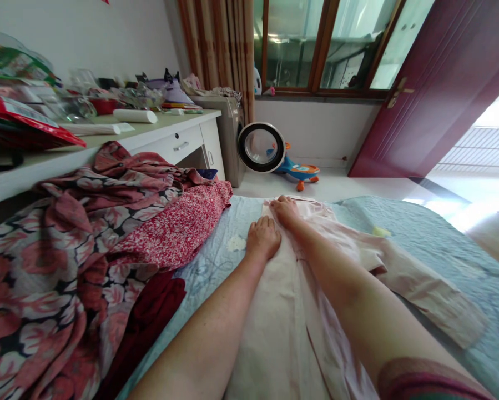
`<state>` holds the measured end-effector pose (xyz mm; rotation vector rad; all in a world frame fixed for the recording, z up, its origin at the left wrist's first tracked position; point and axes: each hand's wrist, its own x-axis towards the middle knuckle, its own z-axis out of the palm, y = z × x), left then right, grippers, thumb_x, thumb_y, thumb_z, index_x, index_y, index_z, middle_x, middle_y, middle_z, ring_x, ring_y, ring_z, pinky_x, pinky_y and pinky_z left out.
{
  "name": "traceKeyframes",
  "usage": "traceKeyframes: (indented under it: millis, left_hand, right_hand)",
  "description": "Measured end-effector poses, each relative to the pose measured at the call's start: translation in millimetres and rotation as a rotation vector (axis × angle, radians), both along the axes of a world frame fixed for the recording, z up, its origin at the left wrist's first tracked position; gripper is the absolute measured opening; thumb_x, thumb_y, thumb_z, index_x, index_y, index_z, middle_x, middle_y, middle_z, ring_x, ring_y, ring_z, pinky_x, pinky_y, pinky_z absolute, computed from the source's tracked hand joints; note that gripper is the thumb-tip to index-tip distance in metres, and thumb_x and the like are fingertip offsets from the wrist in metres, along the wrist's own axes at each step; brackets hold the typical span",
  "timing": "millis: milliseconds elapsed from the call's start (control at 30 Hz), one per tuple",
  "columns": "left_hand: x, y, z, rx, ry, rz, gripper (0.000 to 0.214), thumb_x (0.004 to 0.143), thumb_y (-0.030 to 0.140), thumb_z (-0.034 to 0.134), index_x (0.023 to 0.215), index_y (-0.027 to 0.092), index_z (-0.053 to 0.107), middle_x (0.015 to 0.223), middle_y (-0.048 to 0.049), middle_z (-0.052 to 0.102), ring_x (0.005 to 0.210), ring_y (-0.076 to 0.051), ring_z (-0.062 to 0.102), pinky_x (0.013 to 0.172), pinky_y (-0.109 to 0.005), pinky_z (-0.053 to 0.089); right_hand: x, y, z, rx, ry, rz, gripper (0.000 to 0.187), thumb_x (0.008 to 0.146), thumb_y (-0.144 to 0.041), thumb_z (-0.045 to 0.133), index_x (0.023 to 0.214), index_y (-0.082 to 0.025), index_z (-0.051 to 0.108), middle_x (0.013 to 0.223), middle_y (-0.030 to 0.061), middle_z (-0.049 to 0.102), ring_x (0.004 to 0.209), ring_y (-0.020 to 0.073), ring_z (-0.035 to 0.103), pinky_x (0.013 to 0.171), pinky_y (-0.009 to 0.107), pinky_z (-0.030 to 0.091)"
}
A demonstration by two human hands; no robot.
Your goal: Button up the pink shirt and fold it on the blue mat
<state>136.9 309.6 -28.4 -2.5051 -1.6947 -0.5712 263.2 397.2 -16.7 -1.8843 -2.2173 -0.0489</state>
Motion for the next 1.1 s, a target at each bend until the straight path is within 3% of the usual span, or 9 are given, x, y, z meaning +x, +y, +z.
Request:
traceKeyframes:
  millis: [133,200,300,433,567,667,800,933,1100]
  left_hand:
    - [0.0,1.0,-1.2,0.007,-0.003,0.001,0.031,0.092,0.028,0.045,0.114,0.012,0.059,0.124,-0.0149,0.060,0.118,-0.026,0.052,0.097,-0.040,0.039]
    - [0.2,1.7,-0.9,-0.004,-0.012,0.000,0.031,0.094,0.028,0.042,0.114,0.012,0.060,0.121,-0.0144,0.063,0.117,-0.026,0.053,0.097,-0.040,0.040]
    - [0.2,2.4,0.1,-0.018,-0.030,0.008,0.036,0.094,0.027,0.041,0.121,0.012,0.058,0.124,-0.0151,0.063,0.119,-0.026,0.053,0.097,-0.040,0.040]
    - [-0.2,1.8,0.7,-0.027,-0.030,0.007,0.037,0.092,0.025,0.044,0.121,0.010,0.060,0.122,-0.0159,0.063,0.118,-0.027,0.053,0.098,-0.040,0.039]
    - [-0.7,0.9,0.8,-0.025,-0.032,0.007,0.036,0.092,0.025,0.042,0.120,0.011,0.061,0.123,-0.0156,0.063,0.119,-0.026,0.052,0.099,-0.040,0.039]
    - [-0.9,1.1,1.2,-0.023,-0.036,0.000,0.035,0.093,0.026,0.043,0.119,0.011,0.060,0.122,-0.0155,0.063,0.118,-0.026,0.053,0.097,-0.040,0.039]
    - [-1.0,2.6,0.9,-0.046,-0.037,-0.014,0.034,0.095,0.024,0.038,0.121,0.014,0.059,0.119,-0.0136,0.064,0.114,-0.025,0.055,0.094,-0.038,0.040]
    - [-0.6,2.7,-0.1,-0.040,-0.018,-0.002,0.031,0.093,0.022,0.041,0.118,0.016,0.060,0.124,-0.0131,0.062,0.118,-0.024,0.053,0.095,-0.037,0.040]
    - [-1.2,0.7,0.8,-0.049,0.002,0.007,0.032,0.091,0.020,0.044,0.119,0.017,0.059,0.131,-0.0129,0.059,0.124,-0.024,0.049,0.099,-0.039,0.039]
  right_hand:
    - [-3.4,1.1,3.3,0.111,0.062,-0.126,0.037,0.100,-0.031,0.038,0.121,-0.025,0.068,0.126,0.0131,0.057,0.116,0.0294,0.047,0.098,0.041,0.036]
    - [-9.6,0.6,3.4,0.138,0.053,-0.005,0.038,0.100,-0.026,0.036,0.125,-0.023,0.065,0.131,0.0119,0.056,0.118,0.0272,0.047,0.100,0.039,0.036]
    - [-13.7,-1.2,-0.9,0.025,0.000,0.241,0.039,0.100,-0.021,0.035,0.124,-0.018,0.064,0.129,0.0119,0.060,0.119,0.0222,0.051,0.103,0.034,0.036]
    - [-6.6,-1.7,-7.7,-0.056,-0.047,0.360,0.037,0.101,-0.023,0.037,0.129,-0.019,0.061,0.141,0.0103,0.054,0.137,0.0202,0.039,0.112,0.038,0.029]
    - [-6.3,0.8,-2.7,-0.191,-0.056,0.248,0.045,0.103,-0.035,0.031,0.143,-0.022,0.047,0.157,0.0103,0.034,0.146,0.0247,0.026,0.115,0.053,0.022]
    - [-11.9,-5.3,5.9,-0.198,-0.029,0.141,0.050,0.103,-0.037,0.028,0.149,-0.020,0.038,0.161,0.0100,0.026,0.148,0.0267,0.020,0.115,0.052,0.022]
    - [-8.9,-28.3,8.6,-0.047,0.001,0.109,0.049,0.100,-0.027,0.034,0.146,-0.015,0.042,0.158,0.0121,0.033,0.145,0.0243,0.028,0.115,0.041,0.025]
    - [11.2,-49.0,4.5,-0.103,-0.017,0.167,0.041,0.100,-0.026,0.032,0.132,-0.018,0.056,0.145,0.0134,0.050,0.130,0.0219,0.049,0.108,0.035,0.035]
    - [22.1,-69.4,11.6,-0.112,-0.050,0.066,0.046,0.099,-0.029,0.037,0.142,-0.017,0.046,0.156,0.0121,0.035,0.144,0.0266,0.030,0.114,0.045,0.026]
